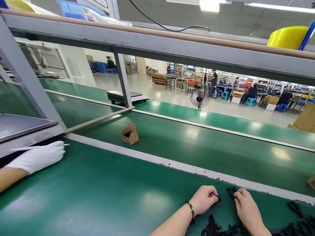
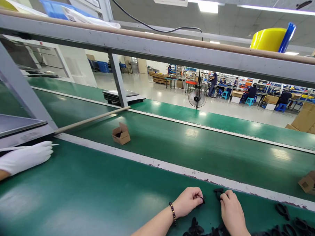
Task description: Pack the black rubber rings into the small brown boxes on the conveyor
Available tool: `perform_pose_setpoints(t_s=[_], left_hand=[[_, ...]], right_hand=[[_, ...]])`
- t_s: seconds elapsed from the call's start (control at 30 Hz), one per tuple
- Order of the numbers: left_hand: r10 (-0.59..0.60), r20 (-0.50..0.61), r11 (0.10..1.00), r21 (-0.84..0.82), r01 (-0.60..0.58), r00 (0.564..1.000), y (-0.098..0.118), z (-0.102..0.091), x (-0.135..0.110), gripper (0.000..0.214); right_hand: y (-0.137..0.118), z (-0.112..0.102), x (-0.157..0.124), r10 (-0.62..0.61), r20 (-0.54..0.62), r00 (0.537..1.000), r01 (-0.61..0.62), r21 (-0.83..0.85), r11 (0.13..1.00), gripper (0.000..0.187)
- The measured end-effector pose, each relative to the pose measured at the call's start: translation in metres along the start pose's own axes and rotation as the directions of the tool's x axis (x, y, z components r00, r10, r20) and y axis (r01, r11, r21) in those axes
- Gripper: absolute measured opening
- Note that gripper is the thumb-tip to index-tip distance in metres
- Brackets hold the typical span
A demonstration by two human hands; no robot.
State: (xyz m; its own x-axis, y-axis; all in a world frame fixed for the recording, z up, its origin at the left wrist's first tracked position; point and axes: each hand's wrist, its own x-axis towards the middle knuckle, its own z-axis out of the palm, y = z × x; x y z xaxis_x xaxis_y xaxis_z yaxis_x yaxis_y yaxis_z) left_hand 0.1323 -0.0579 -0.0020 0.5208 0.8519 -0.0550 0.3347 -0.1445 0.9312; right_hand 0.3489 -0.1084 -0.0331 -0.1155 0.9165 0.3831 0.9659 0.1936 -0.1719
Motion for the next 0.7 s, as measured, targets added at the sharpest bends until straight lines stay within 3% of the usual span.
perform_pose_setpoints(t_s=[0.13,0.4,0.7], left_hand=[[-0.011,0.002,1.000,-0.010,0.011,1.000,0.001,0.000,0.000,0.009],[-0.008,0.008,1.000,-0.021,0.008,1.000,-0.001,0.000,0.000,0.009],[-0.007,0.010,1.000,0.007,0.007,1.000,0.001,-0.001,0.000,0.009]], right_hand=[[0.002,0.002,0.001,-0.040,-0.023,0.999,0.040,0.003,0.999,0.012],[0.011,0.011,0.002,-0.056,-0.065,0.996,0.056,-0.003,0.998,0.016],[0.008,0.007,-0.001,-0.005,-0.099,0.995,0.010,0.052,0.999,0.014]])
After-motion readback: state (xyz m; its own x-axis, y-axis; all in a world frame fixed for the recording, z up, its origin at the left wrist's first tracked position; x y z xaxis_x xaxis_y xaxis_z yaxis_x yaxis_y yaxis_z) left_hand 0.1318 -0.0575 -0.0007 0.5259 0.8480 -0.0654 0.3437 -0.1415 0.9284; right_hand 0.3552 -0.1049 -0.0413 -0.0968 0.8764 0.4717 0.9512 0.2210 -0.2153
